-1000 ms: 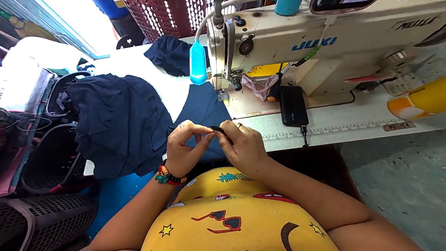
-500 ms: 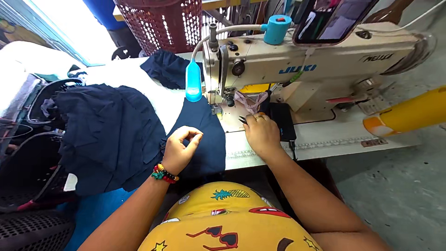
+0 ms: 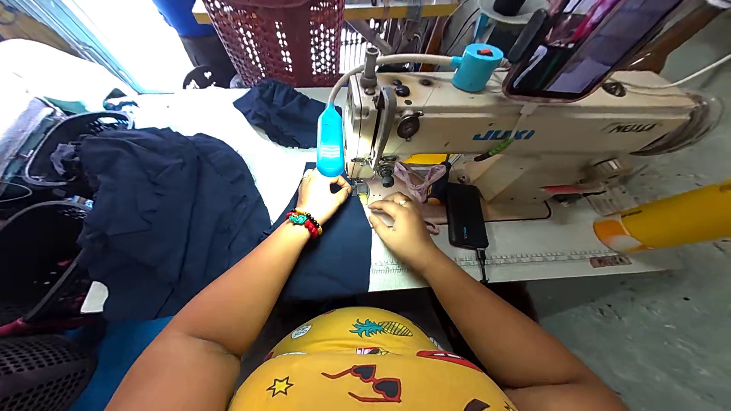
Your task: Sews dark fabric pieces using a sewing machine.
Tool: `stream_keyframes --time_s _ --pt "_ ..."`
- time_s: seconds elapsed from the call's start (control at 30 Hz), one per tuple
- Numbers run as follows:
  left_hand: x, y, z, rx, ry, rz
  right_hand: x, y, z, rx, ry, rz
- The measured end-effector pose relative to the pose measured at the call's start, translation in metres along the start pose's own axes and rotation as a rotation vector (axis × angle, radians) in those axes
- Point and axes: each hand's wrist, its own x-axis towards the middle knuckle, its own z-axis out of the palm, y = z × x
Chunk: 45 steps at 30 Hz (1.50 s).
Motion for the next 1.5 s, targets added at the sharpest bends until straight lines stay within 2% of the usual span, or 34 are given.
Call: stream_keyframes --time_s 0.1,0.17,0.23,0.5,0.77,1.13,1.5 --pt "0.006 -0.009 0.007 -0.041 0.024 -0.032 0.028 0.003 0.015 0.217 -0.033 0.176" --pt "0.008 -0.012 0.009 -0.049 0.013 -0.068 0.049 0.006 0.025 0.323 0.028 0.326" --pt "0.006 -0.015 0.011 -0.054 -0.007 -0.056 0.061 0.008 0.032 0.344 0.059 0.371" --pt "0.003 -0.024 0.016 -0.082 -0.005 0.064 0.046 0.014 0.036 0.327 0.058 0.357" --pt "0.003 -0.025 0.013 -0.098 -0.042 0.089 0.053 0.019 0.038 0.412 0.079 0.264" --pt "0.008 -0.027 0.021 -0.066 0.034 0.086 0.055 0.021 0.038 0.49 0.085 0.196" --pt "0.01 -0.023 0.015 -0.083 0.022 0.077 0.054 0.012 0.035 0.411 0.034 0.258"
